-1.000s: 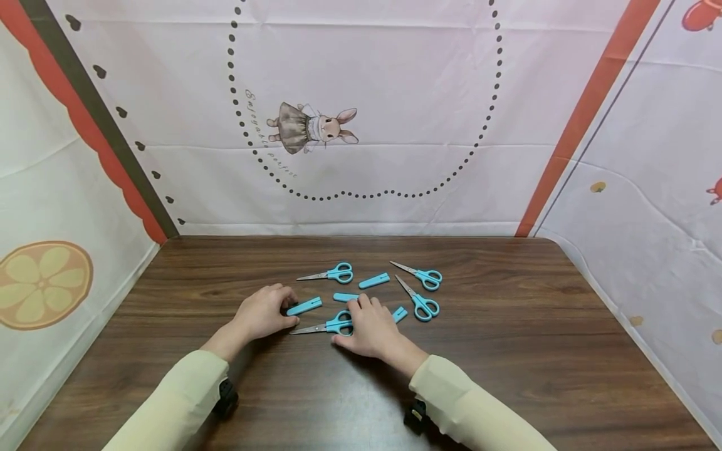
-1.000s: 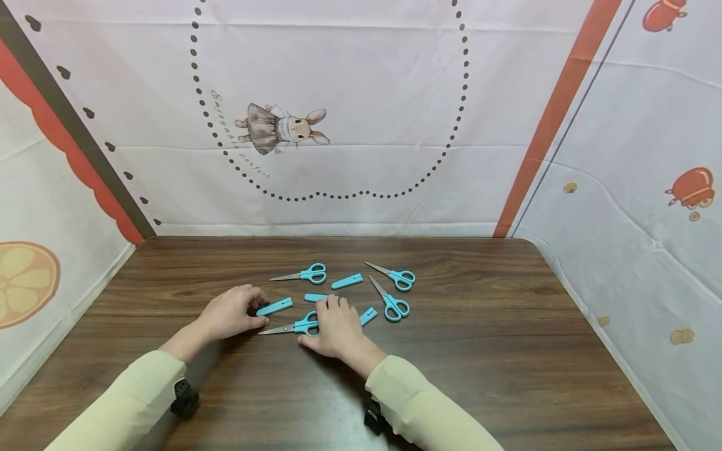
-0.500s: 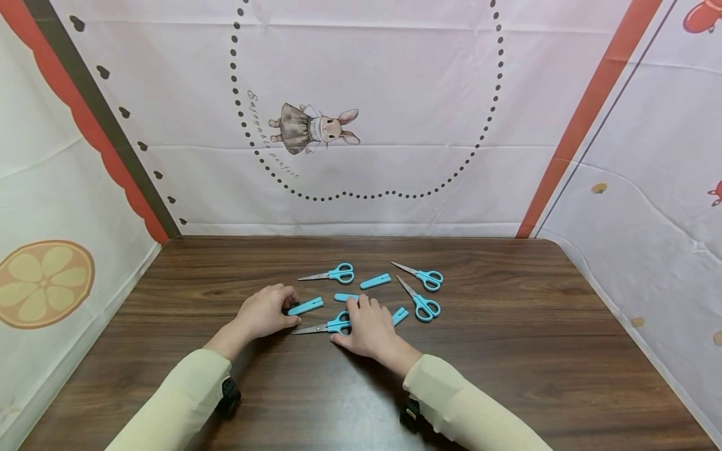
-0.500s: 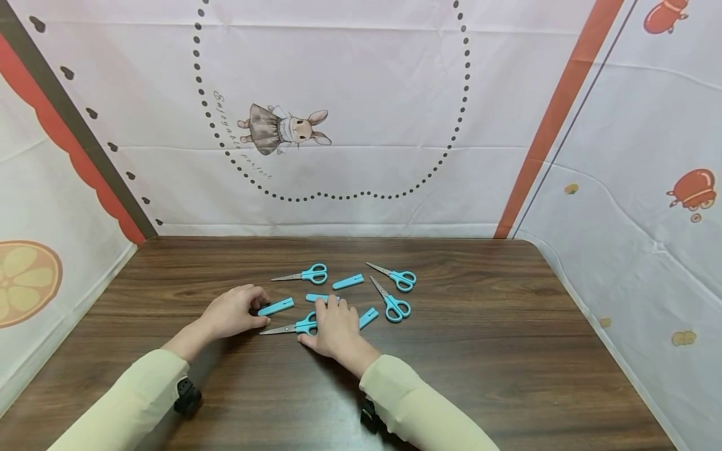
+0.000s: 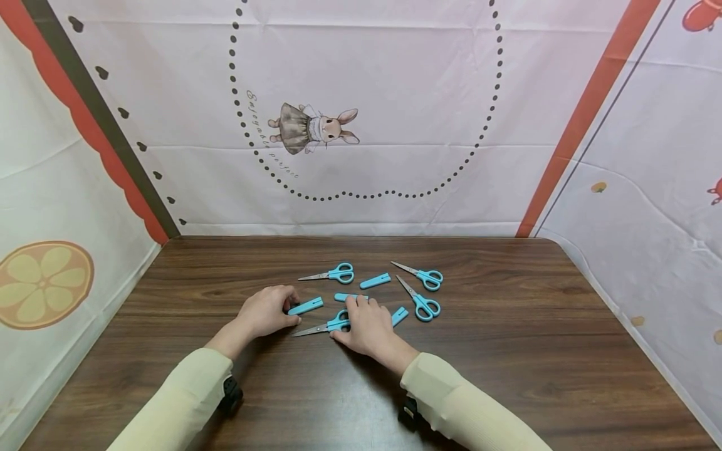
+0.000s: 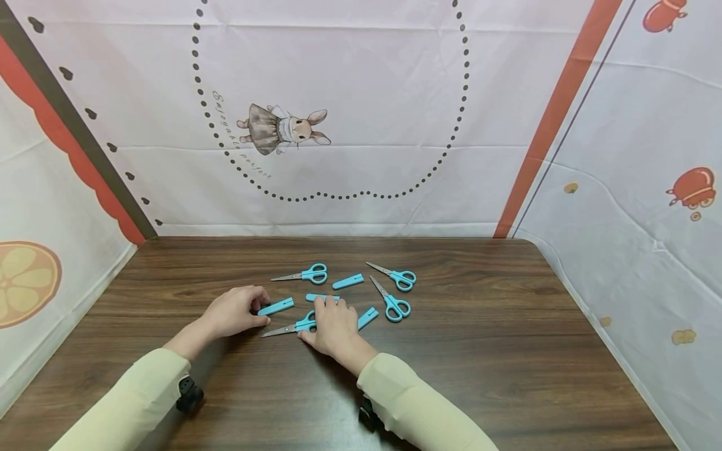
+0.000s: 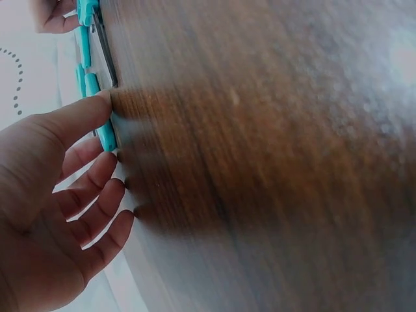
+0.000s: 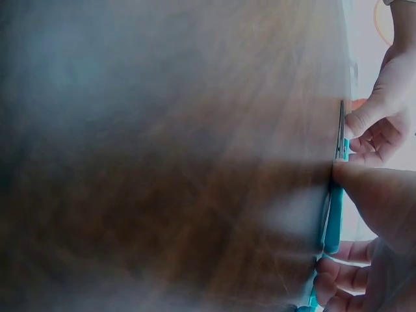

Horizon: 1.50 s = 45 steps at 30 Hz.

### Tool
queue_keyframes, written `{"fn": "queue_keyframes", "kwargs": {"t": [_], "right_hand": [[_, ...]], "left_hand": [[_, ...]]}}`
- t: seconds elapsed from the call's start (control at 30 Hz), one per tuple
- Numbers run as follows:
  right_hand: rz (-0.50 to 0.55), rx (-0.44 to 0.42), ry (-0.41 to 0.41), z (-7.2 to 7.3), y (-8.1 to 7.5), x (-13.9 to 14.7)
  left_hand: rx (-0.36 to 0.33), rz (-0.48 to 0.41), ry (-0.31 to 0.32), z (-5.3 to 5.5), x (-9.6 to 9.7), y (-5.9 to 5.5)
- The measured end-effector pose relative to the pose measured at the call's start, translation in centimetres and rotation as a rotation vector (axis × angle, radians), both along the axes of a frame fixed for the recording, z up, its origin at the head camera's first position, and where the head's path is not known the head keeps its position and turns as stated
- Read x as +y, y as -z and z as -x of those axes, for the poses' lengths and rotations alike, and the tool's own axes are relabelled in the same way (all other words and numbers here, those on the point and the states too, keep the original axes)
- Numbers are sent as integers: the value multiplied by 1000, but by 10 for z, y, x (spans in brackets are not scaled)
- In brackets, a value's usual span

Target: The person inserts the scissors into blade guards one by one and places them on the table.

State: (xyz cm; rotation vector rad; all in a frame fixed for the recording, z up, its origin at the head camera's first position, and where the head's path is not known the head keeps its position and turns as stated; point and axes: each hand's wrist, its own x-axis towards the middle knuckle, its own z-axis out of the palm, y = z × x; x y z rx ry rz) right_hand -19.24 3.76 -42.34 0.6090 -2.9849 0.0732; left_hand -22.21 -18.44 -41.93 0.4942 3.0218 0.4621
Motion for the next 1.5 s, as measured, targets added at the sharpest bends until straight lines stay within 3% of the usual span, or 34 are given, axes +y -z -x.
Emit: {"fn": "queue_keyframes", "kwargs": {"t": [0.93,1.23,1.5], "right_hand": [[74,39,6,-5,-4,3],[75,64,-4,-4,-2,7],[59,146,-25,-4,-2,10]], "left_hand": [[-40,-33,7,-4,4,-5],[-3,16,19,-7,6,-2],[30,43,31,-10,8,-6]]}}
